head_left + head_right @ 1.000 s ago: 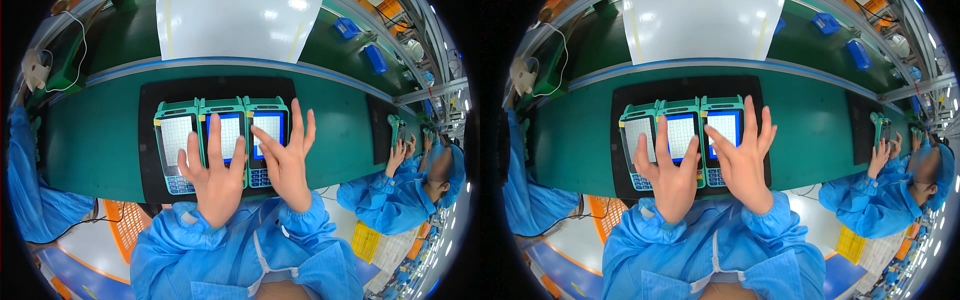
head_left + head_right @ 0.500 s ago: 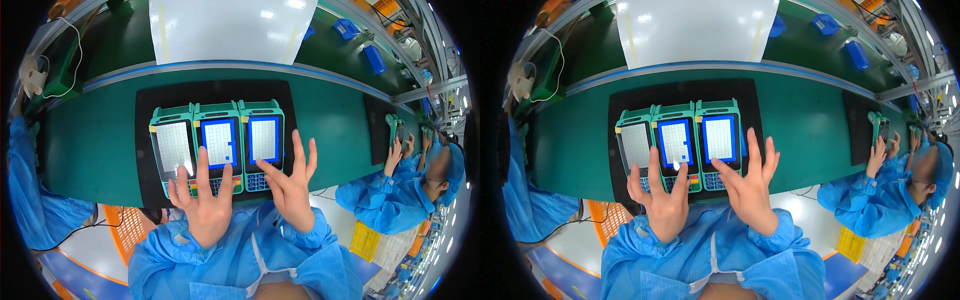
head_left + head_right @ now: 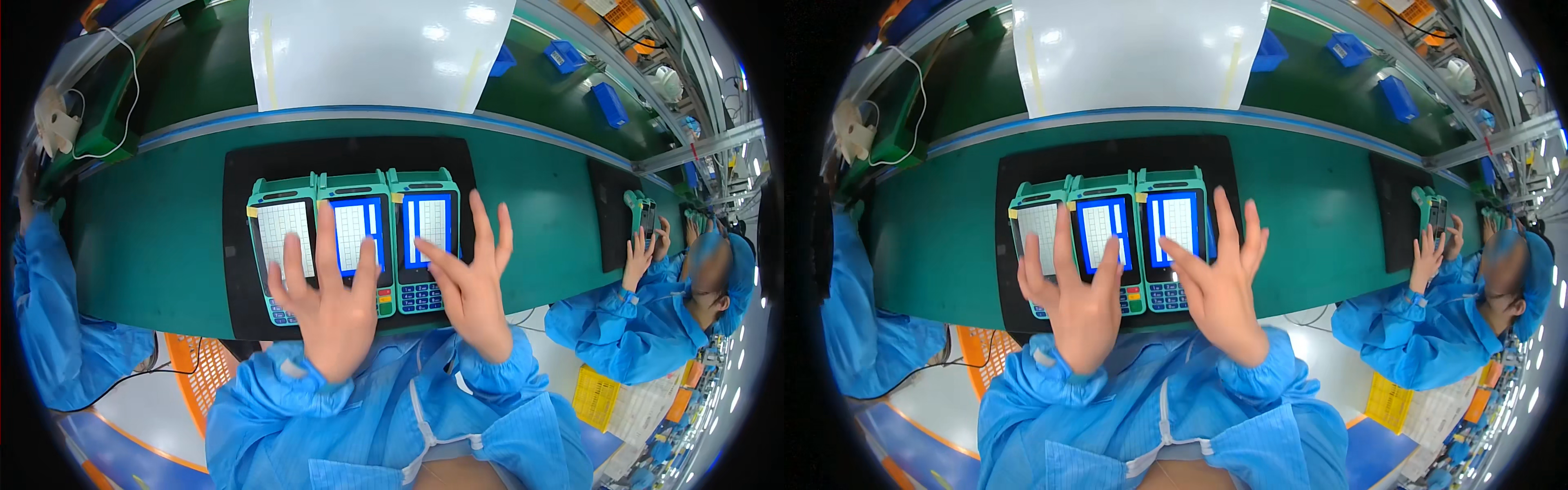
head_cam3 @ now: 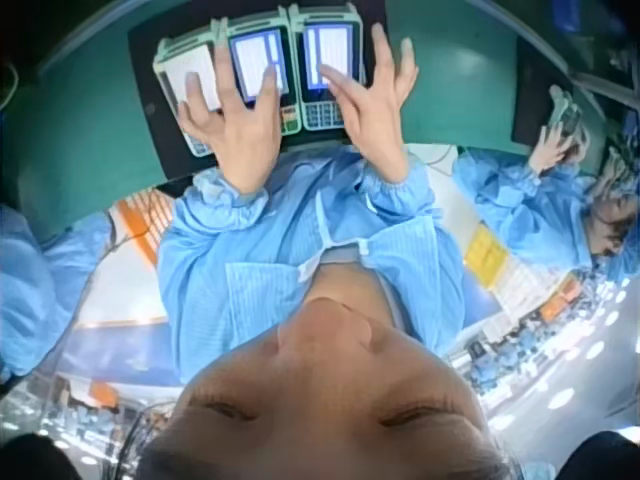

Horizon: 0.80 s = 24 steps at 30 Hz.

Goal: The person receives handheld electronic devices on a workbench, tests their touchscreens by tapping buttons and swiping along vertical columns across the displays by hand, and slides the tested devices down the assembly line.

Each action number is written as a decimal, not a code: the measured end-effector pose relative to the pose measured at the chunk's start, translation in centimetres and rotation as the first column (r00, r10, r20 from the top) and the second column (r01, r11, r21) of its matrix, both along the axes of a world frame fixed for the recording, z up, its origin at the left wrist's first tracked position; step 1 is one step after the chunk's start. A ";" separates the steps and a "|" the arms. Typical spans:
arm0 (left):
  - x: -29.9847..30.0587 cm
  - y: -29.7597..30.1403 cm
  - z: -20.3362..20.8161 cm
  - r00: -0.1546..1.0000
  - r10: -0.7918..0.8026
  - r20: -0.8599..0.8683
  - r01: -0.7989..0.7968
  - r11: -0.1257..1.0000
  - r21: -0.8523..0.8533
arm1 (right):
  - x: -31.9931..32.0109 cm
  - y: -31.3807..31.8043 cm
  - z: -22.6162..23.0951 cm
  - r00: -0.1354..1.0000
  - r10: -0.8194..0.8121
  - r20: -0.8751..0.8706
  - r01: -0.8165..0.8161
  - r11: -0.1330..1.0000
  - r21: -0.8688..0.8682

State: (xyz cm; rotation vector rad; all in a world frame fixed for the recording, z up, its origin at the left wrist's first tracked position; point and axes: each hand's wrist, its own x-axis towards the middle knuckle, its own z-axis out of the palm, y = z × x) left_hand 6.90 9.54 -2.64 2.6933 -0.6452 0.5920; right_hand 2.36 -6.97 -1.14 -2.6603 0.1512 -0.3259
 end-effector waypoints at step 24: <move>-3.2 1.8 -0.6 0.999 0.027 -0.037 -0.022 0.992 0.125 | -3.0 -0.9 -0.2 0.999 -0.024 -0.046 0.027 0.998 0.056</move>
